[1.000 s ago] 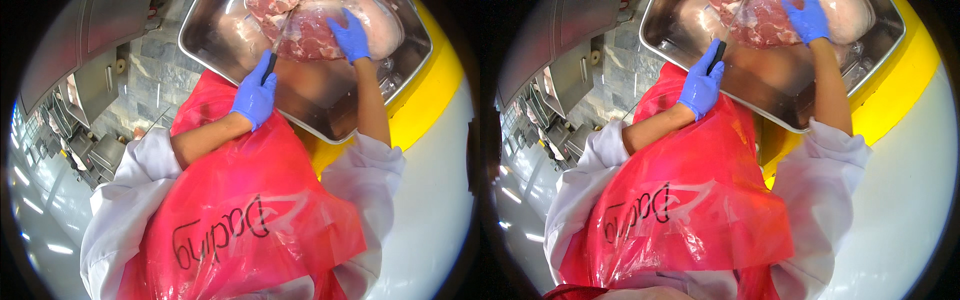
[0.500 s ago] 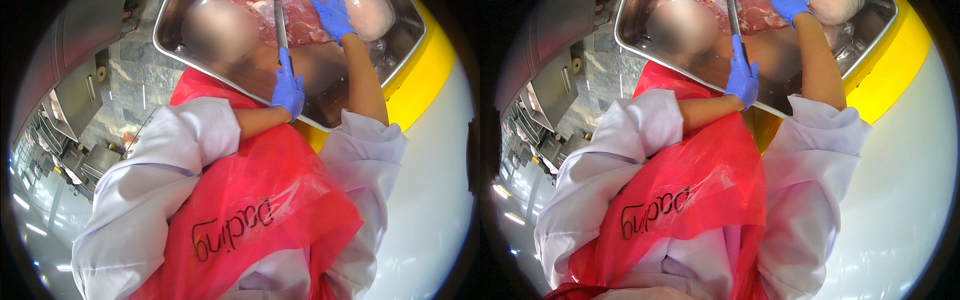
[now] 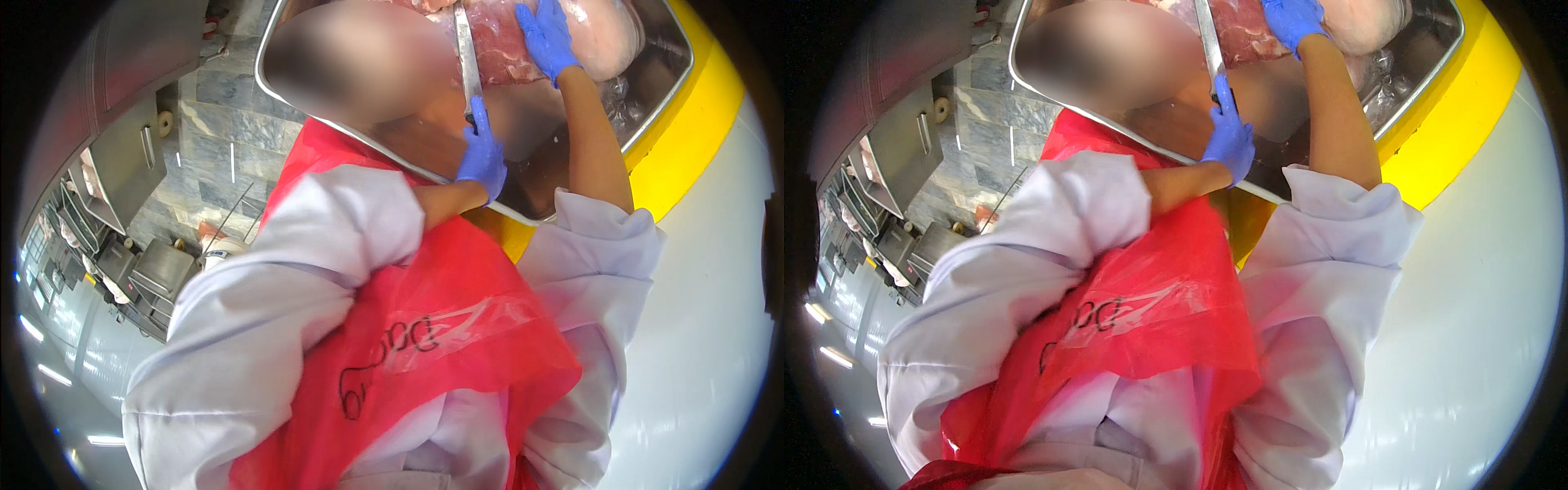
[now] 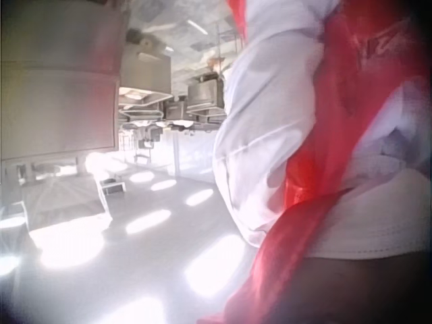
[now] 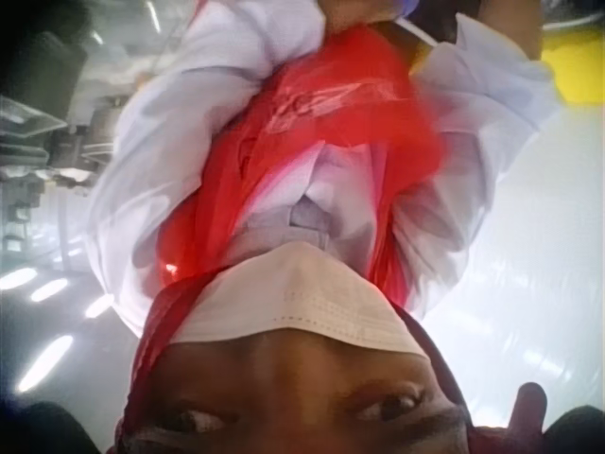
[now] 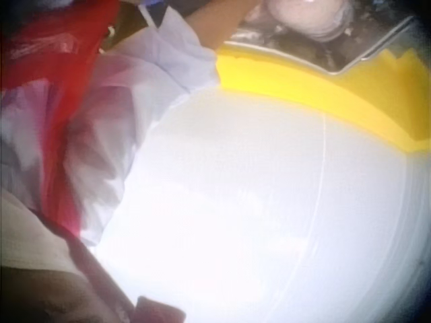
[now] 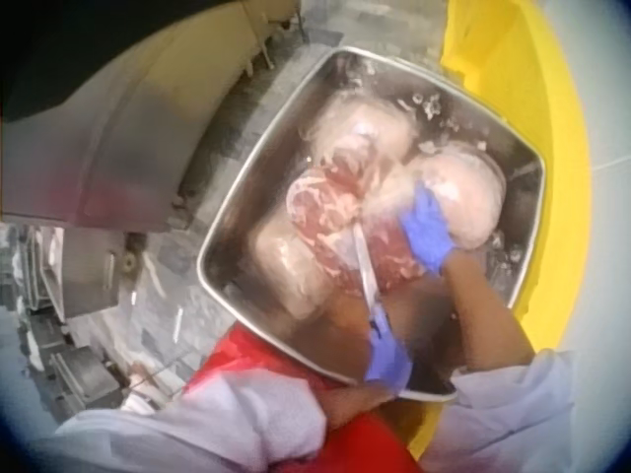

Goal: The person trims fat and connective tissue from large cuts of raw meat using a knife. They repeatedly cut, lift, and reposition the meat in a metal tray, then transfer trimmed pieces to a second tray. The work occurs in a commercial kitchen with stainless steel surfaces and yellow equipment.

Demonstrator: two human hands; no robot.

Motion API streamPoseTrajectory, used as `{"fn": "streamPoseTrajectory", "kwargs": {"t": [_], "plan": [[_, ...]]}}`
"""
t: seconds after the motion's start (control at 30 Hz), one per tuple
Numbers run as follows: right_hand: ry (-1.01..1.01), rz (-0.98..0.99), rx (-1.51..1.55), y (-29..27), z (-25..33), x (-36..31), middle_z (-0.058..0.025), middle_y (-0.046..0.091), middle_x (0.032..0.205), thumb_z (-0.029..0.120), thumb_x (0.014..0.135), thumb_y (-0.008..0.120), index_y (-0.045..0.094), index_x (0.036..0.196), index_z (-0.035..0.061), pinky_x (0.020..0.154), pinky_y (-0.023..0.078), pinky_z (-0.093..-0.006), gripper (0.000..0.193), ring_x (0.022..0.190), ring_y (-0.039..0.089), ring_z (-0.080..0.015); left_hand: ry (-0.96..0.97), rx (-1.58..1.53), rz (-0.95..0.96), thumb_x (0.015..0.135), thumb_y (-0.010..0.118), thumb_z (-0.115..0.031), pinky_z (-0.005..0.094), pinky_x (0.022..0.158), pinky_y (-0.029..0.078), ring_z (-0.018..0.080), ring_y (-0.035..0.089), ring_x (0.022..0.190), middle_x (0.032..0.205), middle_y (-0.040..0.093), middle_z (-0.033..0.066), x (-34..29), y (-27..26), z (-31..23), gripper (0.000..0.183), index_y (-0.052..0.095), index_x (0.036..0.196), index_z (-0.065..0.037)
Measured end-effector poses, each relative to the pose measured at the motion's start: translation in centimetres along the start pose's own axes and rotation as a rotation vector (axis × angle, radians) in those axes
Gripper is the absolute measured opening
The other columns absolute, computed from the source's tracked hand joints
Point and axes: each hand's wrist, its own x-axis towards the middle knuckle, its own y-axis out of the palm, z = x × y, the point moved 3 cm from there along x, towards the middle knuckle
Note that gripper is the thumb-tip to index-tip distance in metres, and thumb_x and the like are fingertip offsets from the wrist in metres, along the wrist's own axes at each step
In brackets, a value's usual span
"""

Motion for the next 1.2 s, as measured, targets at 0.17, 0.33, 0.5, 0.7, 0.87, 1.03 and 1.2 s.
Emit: {"fn": "streamPoseTrajectory", "kwargs": {"t": [0.17, 0.33, 0.5, 0.7, 0.87, 1.03, 1.2], "plan": [[0.066, 0.052, 0.062, -1.3, 1.8, 0.1, -0.0325, 0.029, 0.154, 0.033, 0.096, 0.050, 0.011, 0.158, 0.0033, 0.120, 0.022, -0.0496, 0.079, 0.142, 0.029, -0.0479, 0.035, -0.500, -0.190, 0.099, 0.052, -0.005, 0.0373, 0.118, 0.029, 0.0315, 0.036, 0.144, 0.159, 0.029, 0.0219, -6.5, -13.2, 5.8, 0.068, 0.018, 0.159, -0.006], [0.047, -0.081, -0.056, -0.5, 1.0, -0.8, -0.0323, 0.033, 0.152, 0.031, 0.096, 0.049, 0.014, 0.158, 0.0042, 0.118, 0.025, -0.0508, 0.076, 0.139, 0.033, -0.0488, -0.032, -0.621, 0.054, 0.101, 0.053, -0.010, 0.0325, 0.113, 0.035, 0.0230, 0.045, 0.138, 0.146, 0.051, 0.0172, -5.4, -24.6, 6.6, 0.053, 0.039, 0.152, -0.008], [-0.064, -0.129, -0.068, -0.1, 2.2, -0.6, -0.0298, 0.034, 0.153, 0.029, 0.097, 0.048, 0.020, 0.157, 0.0027, 0.117, 0.027, -0.0499, 0.071, 0.139, 0.035, -0.0465, 0.085, -0.765, -0.370, 0.099, 0.052, -0.003, 0.0342, 0.112, 0.035, 0.0252, 0.045, 0.138, 0.152, 0.043, 0.0184, -4.1, -11.7, 5.1, 0.063, 0.028, 0.156, -0.008], [-0.175, -0.151, -0.162, 0.4, 1.2, -0.5, -0.0280, 0.034, 0.153, 0.028, 0.097, 0.048, 0.024, 0.155, -0.0010, 0.118, 0.024, -0.0475, 0.068, 0.140, 0.033, -0.0432, -0.091, -0.704, -0.349, 0.097, 0.051, -0.001, 0.0392, 0.113, 0.034, 0.0393, 0.039, 0.141, 0.157, 0.030, 0.0266, 0.2, -2.9, 3.5, 0.081, 0.001, 0.160, -0.010], [-0.089, -0.204, -0.028, 0.4, 1.4, -1.0, -0.0279, 0.035, 0.152, 0.028, 0.096, 0.052, 0.026, 0.154, 0.0002, 0.118, 0.025, -0.0482, 0.070, 0.139, 0.034, -0.0436, -0.100, -0.612, -0.373, 0.100, 0.052, -0.013, 0.0479, 0.105, 0.042, 0.0497, 0.042, 0.132, 0.155, 0.024, 0.0315, 2.9, -0.5, 2.7, 0.085, -0.010, 0.159, -0.017], [0.029, -0.178, 0.016, -0.4, 2.7, -0.6, -0.0273, 0.038, 0.151, 0.035, 0.094, 0.057, 0.026, 0.156, 0.0074, 0.116, 0.029, -0.0496, 0.075, 0.139, 0.036, -0.0443, -0.303, -0.544, -0.292, 0.097, 0.054, -0.008, 0.0501, 0.107, 0.040, 0.0531, 0.039, 0.133, 0.153, 0.019, 0.0384, 4.5, 1.8, 1.0, 0.091, -0.015, 0.157, -0.011], [0.109, -0.089, -0.187, 0.2, 3.4, 0.7, -0.0271, 0.037, 0.152, 0.043, 0.096, 0.054, 0.028, 0.156, 0.0087, 0.117, 0.027, -0.0514, 0.074, 0.140, 0.035, -0.0433, -0.283, -0.383, -0.418, 0.096, 0.055, -0.009, 0.0518, 0.108, 0.039, 0.0553, 0.041, 0.130, 0.150, 0.019, 0.0421, 6.6, 2.8, -1.1, 0.094, -0.017, 0.157, -0.010]]}}
